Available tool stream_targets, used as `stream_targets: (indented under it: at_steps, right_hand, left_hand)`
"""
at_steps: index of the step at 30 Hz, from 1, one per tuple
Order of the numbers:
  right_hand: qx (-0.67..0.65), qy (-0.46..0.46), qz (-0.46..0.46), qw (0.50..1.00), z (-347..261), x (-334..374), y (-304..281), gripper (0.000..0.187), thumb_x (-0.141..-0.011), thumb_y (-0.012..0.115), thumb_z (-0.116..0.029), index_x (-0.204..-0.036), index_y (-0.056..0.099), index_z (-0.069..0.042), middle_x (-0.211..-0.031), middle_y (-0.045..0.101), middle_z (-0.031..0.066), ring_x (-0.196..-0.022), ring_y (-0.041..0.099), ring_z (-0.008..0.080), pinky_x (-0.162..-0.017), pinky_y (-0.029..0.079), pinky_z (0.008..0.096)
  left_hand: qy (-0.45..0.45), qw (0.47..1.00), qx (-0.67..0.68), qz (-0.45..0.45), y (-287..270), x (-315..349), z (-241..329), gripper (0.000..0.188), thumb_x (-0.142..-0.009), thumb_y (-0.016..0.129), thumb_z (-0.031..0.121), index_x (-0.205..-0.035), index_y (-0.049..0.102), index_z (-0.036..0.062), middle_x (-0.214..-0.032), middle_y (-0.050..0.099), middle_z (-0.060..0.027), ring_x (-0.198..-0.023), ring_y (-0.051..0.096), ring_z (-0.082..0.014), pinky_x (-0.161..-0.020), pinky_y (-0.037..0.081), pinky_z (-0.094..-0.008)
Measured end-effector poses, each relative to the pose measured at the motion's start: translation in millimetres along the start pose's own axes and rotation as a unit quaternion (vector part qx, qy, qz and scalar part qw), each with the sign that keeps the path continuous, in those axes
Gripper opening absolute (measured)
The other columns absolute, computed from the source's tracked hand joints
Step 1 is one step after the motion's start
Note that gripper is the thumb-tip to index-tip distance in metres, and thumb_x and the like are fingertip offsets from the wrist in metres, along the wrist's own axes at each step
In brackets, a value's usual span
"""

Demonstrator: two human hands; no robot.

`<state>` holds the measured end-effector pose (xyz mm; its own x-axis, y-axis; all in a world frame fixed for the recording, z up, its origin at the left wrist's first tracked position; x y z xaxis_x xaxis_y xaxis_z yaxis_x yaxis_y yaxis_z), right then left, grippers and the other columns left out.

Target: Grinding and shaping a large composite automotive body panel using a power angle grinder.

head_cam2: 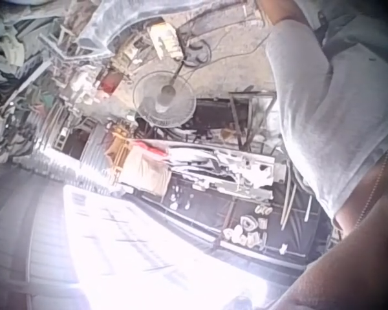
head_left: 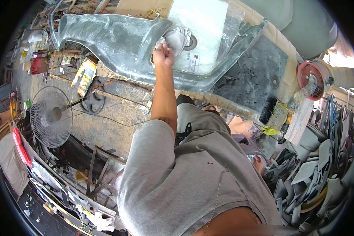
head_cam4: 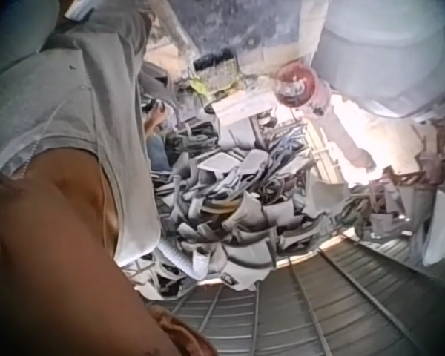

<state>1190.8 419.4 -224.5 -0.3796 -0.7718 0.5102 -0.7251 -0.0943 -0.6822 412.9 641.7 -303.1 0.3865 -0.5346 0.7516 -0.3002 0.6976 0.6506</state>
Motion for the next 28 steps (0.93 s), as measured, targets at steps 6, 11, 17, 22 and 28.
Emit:
stream_targets:
  at_steps: [6, 11, 17, 22, 28]
  right_hand:
    - [-0.012, -0.001, 0.004, 1.0, -4.1, 16.8, 22.2, 0.032, -0.083, 0.069, -0.011, -0.112, 0.067, 0.003, -0.093, 0.069, 0.0085, -0.072, 0.062, 0.0138, -0.064, 0.05, 0.0282]
    - [-0.008, 0.014, -0.014, 1.0, 4.3, 25.5, 23.2, 0.033, -0.084, 0.069, -0.012, -0.114, 0.066, 0.003, -0.096, 0.07, 0.0096, -0.078, 0.065, 0.0157, -0.07, 0.054, 0.0294]
    - [-0.01, 0.064, -0.005, 0.998, 4.5, 42.0, 39.0, 0.032, -0.084, 0.066, -0.008, -0.115, 0.066, 0.002, -0.1, 0.069, 0.0092, -0.081, 0.065, 0.0158, -0.071, 0.055, 0.0297]
    - [-0.044, 0.071, -0.019, 0.996, -10.6, 47.3, 50.5, 0.032, -0.085, 0.065, -0.004, -0.116, 0.065, 0.001, -0.099, 0.069, 0.0083, -0.078, 0.063, 0.0142, -0.069, 0.053, 0.0278]
    - [0.156, -0.081, -0.209, 0.962, 21.0, -12.7, 55.0, 0.046, -0.085, 0.07, -0.024, -0.125, 0.062, -0.004, -0.114, 0.066, 0.0112, -0.098, 0.06, 0.0177, -0.087, 0.045, 0.0301]
  left_hand:
    - [0.17, 0.979, -0.112, -0.012, -5.6, -7.1, -38.3, 0.014, -0.103, 0.053, 0.026, -0.112, 0.048, 0.0167, -0.103, 0.068, -0.0001, -0.074, 0.061, -0.0094, -0.063, 0.048, -0.0263]
    - [0.178, 0.976, -0.125, -0.022, -2.3, 3.5, -39.4, 0.018, -0.105, 0.048, 0.03, -0.107, 0.052, 0.013, -0.1, 0.065, -0.0012, -0.074, 0.06, -0.0105, -0.061, 0.049, -0.0255]
    - [0.111, 0.981, -0.155, -0.028, -8.2, 6.0, -20.3, 0.015, -0.103, 0.05, 0.023, -0.105, 0.057, 0.0098, -0.094, 0.066, -0.0024, -0.07, 0.059, -0.0107, -0.062, 0.049, -0.0263]
    - [0.037, 0.991, -0.129, -0.016, -1.5, 11.9, -8.3, 0.014, -0.103, 0.047, 0.021, -0.101, 0.056, 0.0103, -0.087, 0.065, 0.0007, -0.065, 0.059, -0.0102, -0.061, 0.049, -0.0282]
    - [0.028, 0.979, -0.178, -0.095, -1.7, 50.0, 28.1, 0.015, -0.101, 0.054, 0.023, -0.096, 0.057, 0.0088, -0.072, 0.062, 0.0009, -0.059, 0.057, -0.0102, -0.059, 0.05, -0.0261]
Point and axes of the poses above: each hand's wrist, its own x-axis away from the middle knuckle, its own y-axis out of the palm, z = x × y, the point moved 1 cm from there along -x, towards the middle knuckle
